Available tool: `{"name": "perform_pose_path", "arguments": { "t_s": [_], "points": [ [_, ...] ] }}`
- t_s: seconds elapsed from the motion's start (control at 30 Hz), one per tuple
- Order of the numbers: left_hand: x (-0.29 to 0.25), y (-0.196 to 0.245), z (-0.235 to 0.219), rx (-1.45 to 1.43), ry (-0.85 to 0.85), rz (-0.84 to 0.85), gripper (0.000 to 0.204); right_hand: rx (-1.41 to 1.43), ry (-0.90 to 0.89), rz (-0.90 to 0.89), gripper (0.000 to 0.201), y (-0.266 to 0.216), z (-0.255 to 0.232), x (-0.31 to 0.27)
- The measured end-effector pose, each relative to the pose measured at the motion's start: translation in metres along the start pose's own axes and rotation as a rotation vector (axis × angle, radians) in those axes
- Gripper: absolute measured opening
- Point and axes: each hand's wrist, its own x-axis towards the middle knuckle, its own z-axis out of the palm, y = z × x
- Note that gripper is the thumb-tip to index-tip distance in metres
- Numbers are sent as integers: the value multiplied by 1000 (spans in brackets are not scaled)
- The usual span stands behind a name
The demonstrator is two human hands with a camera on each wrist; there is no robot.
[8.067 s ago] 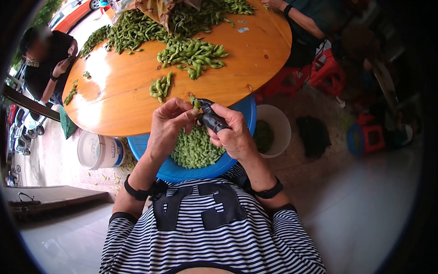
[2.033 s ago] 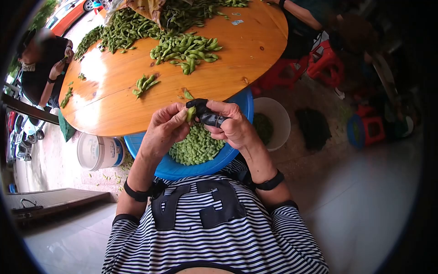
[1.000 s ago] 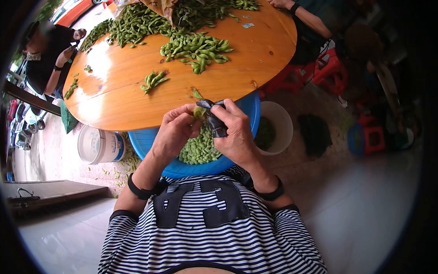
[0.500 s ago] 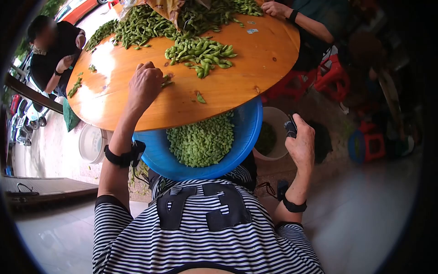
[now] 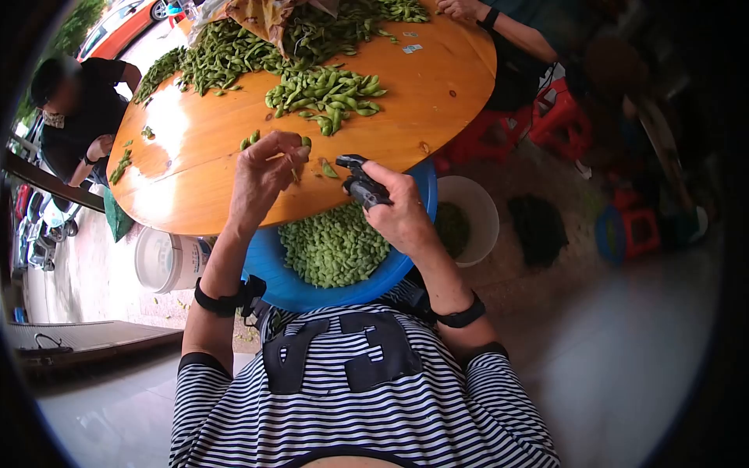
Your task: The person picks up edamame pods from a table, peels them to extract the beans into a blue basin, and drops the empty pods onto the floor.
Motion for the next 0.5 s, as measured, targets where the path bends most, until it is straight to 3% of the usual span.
{"name": "perform_pose_path", "arguments": {
  "t_s": [0.07,0.1,0.17,0.23,0.5],
  "points": [
    [-10,-4,8,-155,-58,-48,9,336,-75,147,29,0,11,7],
    [-16,-3,12,-309,-113,-93,7,335,-74,150,29,-1,15,7],
    [-26,3,23,-350,-92,-148,4,597,-88,165,26,-5,20,7],
    [-33,5,30,-450,-5,-111,4,631,-115,174,25,-5,19,4],
    [-46,-2,35,-348,-2,-51,4,675,-199,150,28,-6,10,-7]
  ]
}}
